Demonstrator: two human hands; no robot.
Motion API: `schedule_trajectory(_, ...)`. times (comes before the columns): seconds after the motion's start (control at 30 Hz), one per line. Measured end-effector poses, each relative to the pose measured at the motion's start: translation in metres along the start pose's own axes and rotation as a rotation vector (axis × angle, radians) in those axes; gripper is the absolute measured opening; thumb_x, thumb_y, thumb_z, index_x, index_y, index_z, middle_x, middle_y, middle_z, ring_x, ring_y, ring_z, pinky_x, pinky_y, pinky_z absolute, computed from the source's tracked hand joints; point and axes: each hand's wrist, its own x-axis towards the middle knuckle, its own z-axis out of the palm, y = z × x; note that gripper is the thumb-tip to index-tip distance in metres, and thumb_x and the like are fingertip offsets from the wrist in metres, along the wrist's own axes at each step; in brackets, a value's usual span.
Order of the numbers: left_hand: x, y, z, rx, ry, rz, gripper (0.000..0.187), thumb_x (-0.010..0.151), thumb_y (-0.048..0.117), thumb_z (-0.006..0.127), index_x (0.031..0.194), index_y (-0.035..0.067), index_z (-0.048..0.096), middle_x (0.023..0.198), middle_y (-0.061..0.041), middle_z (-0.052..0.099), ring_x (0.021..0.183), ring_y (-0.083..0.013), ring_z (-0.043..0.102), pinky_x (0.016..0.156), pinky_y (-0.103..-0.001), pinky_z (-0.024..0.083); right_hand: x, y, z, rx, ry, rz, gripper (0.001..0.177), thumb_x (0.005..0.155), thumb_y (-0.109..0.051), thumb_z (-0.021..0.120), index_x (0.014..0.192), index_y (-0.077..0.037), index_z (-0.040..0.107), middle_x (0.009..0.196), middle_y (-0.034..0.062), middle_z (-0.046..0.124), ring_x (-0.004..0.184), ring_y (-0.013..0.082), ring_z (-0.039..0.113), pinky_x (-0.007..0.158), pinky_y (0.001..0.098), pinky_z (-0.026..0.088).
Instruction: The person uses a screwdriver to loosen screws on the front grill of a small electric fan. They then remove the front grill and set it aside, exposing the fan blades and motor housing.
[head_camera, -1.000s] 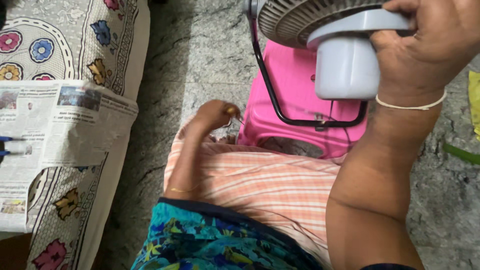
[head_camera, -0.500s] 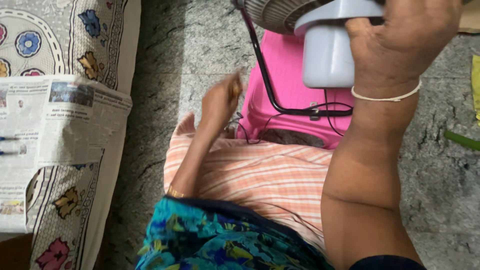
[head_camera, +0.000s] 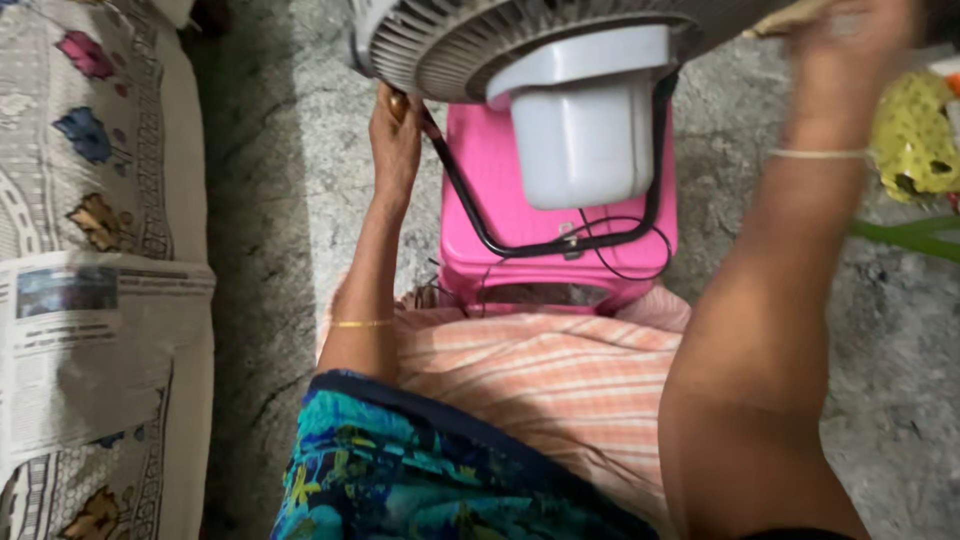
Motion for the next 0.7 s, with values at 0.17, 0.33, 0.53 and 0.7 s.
schedule_trajectory(0.17,0.005,-0.005,0.02,0.134,0.22,-0.074,0.014,0.106,0.005,0.052,0.117,-0.001,0.057,0.078,-0.014,0.064,0.064,-0.0193,0.066,0.062,-0.033,0.055,0.005,0.03,0.023,0.023,-0.194,0.067,0.039,0.106,-0.021,0.076,0.137,-0.003,0.061,0.119,0.0063,0.073,0.095,0.0129,0.073,0.067,0.0239,0.061)
schedule_trajectory(0.33,0.019,-0.005,0.038,0.242,0.321,0.126,0.034,0.092,-0.005,0.049,0.124,-0.001,0.06,0.101,-0.012,0.074,0.095,-0.0214,0.072,0.086,-0.034,0.055,0.002,0.043,0.017,-0.283,-0.147,-0.273,0.022,0.113,-0.016,0.07,0.124,0.002,0.066,0.117,0.0206,0.073,0.103,0.0371,0.071,0.081,0.0441,0.057)
schedule_trajectory(0.53,0.042,-0.034,0.051,0.197,0.232,0.182,0.016,0.094,0.0,0.057,0.108,-0.001,0.063,0.097,-0.014,0.074,0.093,-0.0227,0.072,0.086,-0.036,0.054,-0.018,0.024,0.0,-0.313,-0.103,-0.333,0.022,0.104,-0.013,0.066,0.116,0.006,0.067,0.11,0.0271,0.072,0.102,0.0455,0.069,0.085,0.0514,0.054)
schedule_trajectory(0.7,0.047,-0.045,0.054,0.512,0.204,-0.023,0.015,0.098,0.012,0.064,0.094,-0.002,0.064,0.083,-0.02,0.067,0.08,-0.0334,0.066,0.077,-0.041,0.052,-0.028,0.013,-0.012,-0.351,-0.107,-0.327,0.022,0.103,-0.013,0.066,0.114,0.006,0.068,0.108,0.0271,0.072,0.1,0.0453,0.069,0.084,0.0515,0.054)
